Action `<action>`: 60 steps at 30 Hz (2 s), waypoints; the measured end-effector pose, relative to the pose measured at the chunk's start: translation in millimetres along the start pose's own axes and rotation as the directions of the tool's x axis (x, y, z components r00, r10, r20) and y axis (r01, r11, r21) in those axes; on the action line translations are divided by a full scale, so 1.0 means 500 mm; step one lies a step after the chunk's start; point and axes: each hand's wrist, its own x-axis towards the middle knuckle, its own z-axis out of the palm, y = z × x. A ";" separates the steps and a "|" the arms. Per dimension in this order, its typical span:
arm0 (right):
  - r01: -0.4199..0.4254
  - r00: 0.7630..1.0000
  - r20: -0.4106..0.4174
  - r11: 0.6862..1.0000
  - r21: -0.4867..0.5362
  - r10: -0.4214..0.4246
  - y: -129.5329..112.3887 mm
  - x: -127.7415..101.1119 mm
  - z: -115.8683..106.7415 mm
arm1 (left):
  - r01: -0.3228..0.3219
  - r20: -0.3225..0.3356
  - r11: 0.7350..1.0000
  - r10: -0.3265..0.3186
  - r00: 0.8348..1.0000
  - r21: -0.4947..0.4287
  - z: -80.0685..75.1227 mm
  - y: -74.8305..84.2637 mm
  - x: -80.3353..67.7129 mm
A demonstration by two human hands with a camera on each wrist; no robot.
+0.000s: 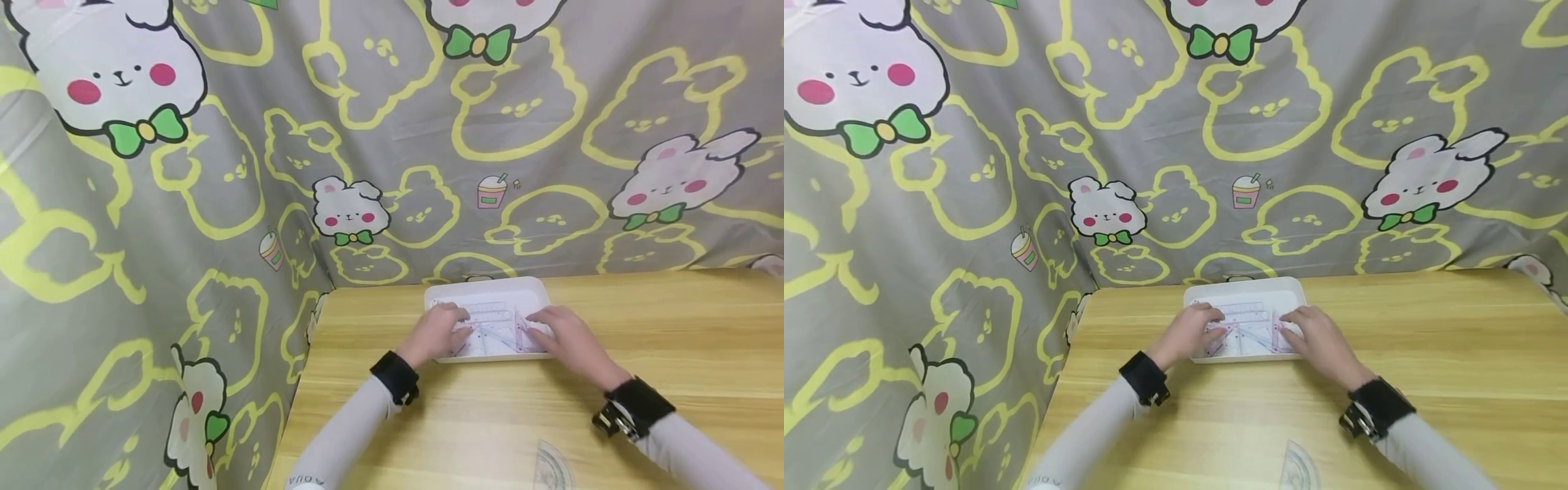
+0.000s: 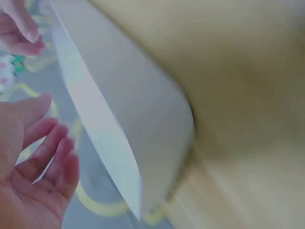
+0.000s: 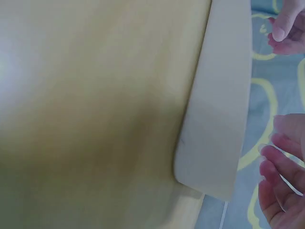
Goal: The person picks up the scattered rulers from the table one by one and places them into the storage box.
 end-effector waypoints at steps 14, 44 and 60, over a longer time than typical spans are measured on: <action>-0.180 0.983 0.040 0.983 -0.025 0.181 -0.137 -0.242 -0.027 | -0.230 0.219 0.954 0.270 0.938 -0.191 0.061 0.190 -0.137; -0.581 0.750 0.438 0.811 0.075 0.496 -0.193 -0.326 0.018 | -0.251 0.304 0.968 0.244 0.921 -0.016 0.171 0.291 -0.167; -0.496 0.853 0.403 0.754 0.431 0.331 -0.160 -0.296 -0.029 | -0.064 0.157 0.797 0.196 0.968 -0.601 0.116 0.201 -0.147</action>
